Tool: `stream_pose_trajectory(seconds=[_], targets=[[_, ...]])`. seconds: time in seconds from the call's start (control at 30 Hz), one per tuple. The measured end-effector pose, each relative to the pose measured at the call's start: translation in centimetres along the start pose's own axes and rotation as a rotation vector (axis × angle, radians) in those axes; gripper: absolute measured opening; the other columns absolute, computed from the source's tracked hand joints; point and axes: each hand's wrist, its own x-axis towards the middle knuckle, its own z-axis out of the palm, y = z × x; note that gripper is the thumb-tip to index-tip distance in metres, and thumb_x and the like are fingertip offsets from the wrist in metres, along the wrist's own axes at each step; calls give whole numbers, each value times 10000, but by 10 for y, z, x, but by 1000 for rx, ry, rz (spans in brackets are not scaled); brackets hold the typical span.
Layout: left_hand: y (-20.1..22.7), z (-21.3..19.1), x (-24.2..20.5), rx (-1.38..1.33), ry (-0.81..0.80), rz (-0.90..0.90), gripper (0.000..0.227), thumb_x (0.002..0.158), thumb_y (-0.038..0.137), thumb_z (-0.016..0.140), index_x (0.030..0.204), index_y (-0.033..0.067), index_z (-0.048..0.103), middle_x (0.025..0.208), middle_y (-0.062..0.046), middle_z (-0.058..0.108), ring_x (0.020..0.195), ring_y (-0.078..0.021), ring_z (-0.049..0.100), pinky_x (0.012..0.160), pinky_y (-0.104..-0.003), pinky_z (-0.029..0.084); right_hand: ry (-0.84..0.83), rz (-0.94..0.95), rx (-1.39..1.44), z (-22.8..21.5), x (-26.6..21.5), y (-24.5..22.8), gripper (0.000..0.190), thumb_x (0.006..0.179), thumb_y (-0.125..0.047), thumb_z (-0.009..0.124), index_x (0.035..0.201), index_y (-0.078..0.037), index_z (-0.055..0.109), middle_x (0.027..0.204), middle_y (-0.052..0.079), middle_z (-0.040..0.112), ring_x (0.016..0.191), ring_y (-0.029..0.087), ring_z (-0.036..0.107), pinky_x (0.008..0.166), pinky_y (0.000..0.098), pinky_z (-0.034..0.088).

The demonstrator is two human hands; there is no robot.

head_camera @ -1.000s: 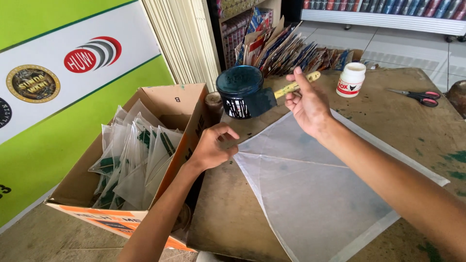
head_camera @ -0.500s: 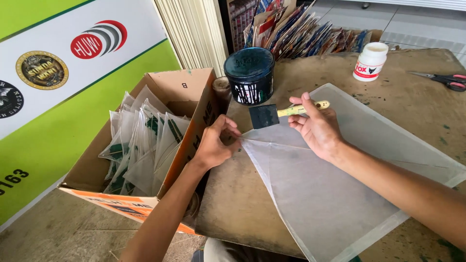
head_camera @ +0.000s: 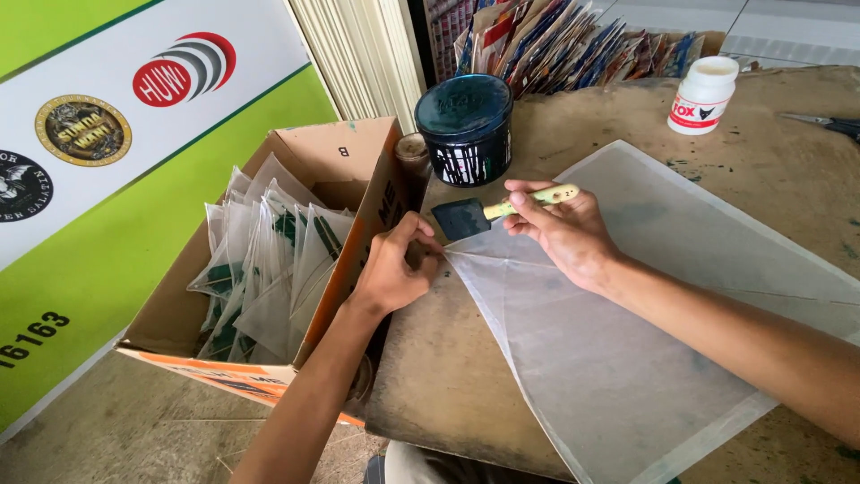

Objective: The person is assembling kites by folding paper edges, applying glue, and attaching the paper to bamboo frames.

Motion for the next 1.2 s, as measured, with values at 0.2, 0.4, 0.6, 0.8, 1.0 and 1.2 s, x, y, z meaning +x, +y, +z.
stream_pose_trajectory(seconds=[0.2, 0.4, 0.6, 0.8, 1.0, 1.2], targets=[[-3, 1, -1, 7, 41, 57, 268, 753, -47, 602, 1007, 36, 583, 838, -132, 787, 796, -333, 767, 743, -445, 609, 4, -11, -44, 4, -6, 2, 217, 939, -89, 742, 1139, -5, 738, 867, 137, 746, 741, 216, 759, 742, 352, 678], [-11, 1, -3, 78, 109, 97, 211, 740, -32, 599, 923, 72, 595, 782, -88, 788, 747, -268, 762, 690, -357, 609, 5, -19, -49, 10, -11, -5, 224, 938, -81, 738, 1145, 6, 730, 861, 129, 743, 726, 213, 759, 721, 342, 685], [-15, 3, -3, 88, 108, 122, 216, 717, -27, 580, 900, 87, 590, 768, -82, 787, 714, -255, 747, 624, -325, 580, -1, -18, -66, 10, -10, -5, 238, 936, -97, 743, 1153, 3, 732, 866, 134, 743, 735, 221, 763, 730, 353, 686], [-15, 4, -3, 83, 109, 116, 206, 720, -22, 574, 893, 87, 596, 768, -91, 784, 710, -260, 748, 599, -327, 573, -12, -22, -77, 11, -12, -5, 243, 933, -117, 750, 1147, -4, 733, 870, 137, 746, 742, 217, 763, 735, 346, 686], [-17, 5, -3, 81, 129, 149, 166, 719, 25, 633, 867, 92, 598, 752, -84, 781, 709, -262, 747, 653, -331, 594, -18, -24, -93, 9, -11, -3, 254, 930, -120, 754, 1151, 4, 731, 863, 156, 743, 742, 231, 764, 734, 365, 686], [-14, 5, -2, 74, 148, 171, 143, 721, 12, 625, 841, 86, 601, 741, -82, 779, 701, -266, 749, 655, -350, 604, -9, -25, -104, 7, -12, -2, 263, 927, -107, 756, 1159, 13, 725, 866, 177, 741, 733, 246, 761, 724, 383, 686]])
